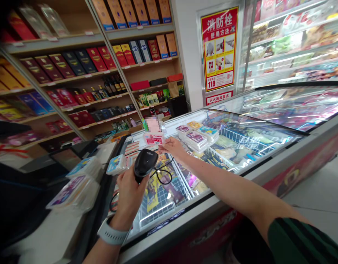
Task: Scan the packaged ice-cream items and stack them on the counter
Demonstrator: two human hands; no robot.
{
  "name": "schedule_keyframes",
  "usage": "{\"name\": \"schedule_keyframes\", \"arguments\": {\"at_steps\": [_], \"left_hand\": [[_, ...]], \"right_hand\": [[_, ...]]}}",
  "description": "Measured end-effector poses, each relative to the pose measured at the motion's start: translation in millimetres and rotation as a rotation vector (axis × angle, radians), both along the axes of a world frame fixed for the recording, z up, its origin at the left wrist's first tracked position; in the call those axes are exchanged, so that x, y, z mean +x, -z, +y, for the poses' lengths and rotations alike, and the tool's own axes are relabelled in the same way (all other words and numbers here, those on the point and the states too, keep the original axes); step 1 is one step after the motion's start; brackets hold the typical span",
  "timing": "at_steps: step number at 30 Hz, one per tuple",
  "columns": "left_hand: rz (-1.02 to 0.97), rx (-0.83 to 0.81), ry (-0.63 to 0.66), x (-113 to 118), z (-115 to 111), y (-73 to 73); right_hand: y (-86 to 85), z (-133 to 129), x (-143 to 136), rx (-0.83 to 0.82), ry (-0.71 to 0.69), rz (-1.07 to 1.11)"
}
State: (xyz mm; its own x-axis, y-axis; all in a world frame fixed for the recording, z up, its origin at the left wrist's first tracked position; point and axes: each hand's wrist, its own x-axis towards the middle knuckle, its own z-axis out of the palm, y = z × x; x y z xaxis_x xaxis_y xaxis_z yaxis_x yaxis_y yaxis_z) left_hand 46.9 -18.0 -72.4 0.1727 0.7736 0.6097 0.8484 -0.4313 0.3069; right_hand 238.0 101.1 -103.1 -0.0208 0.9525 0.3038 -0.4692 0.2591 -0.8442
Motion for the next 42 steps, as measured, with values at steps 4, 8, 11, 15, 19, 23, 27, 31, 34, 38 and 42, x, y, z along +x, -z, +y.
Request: {"name": "schedule_keyframes", "arguments": {"at_steps": [4,8,11,15,19,23,27,31,34,38,42], "left_hand": [[0.008,-0.021,-0.005,0,0,0.5],[0.020,-0.036,-0.004,-1,2,1.8],[0.036,-0.027,-0.007,-2,2,1.9],[0.055,-0.017,-0.011,-2,2,1.4],[0.062,0.004,-0.016,-2,2,1.8],[0.070,0.022,-0.005,-1,3,2.8],[0.067,0.004,0.006,0,3,3.7],[0.073,0.021,0.006,-1,4,4.8],[0.072,0.027,0.003,-1,4,5.3],[0.056,0.002,0.002,-2,3,5.2],[0.039,-0.011,0.009,-2,3,4.8]], "right_hand": [[-0.1,-1,-1,-0.013,-0.016,-0.003],[-0.7,-3,-3,-0.018,-0.018,-0.002],[-1.2,-4,-4,-0.021,-0.014,-0.006],[-1.8,-5,-5,-0.016,-0.033,0.000],[-2.5,-7,-5,-0.010,-0.046,0.011],[-5.7,-8,-5,-0.007,-0.017,-0.017],[-15.1,-11,-3,0.057,0.052,-0.113],[-27.7,-17,9,0.217,0.232,-0.335],[-35.8,-22,30,0.360,0.441,-0.528],[-43.8,-26,71,0.426,0.708,-0.802],[-51.9,-13,116,0.411,0.914,-1.116]]}}
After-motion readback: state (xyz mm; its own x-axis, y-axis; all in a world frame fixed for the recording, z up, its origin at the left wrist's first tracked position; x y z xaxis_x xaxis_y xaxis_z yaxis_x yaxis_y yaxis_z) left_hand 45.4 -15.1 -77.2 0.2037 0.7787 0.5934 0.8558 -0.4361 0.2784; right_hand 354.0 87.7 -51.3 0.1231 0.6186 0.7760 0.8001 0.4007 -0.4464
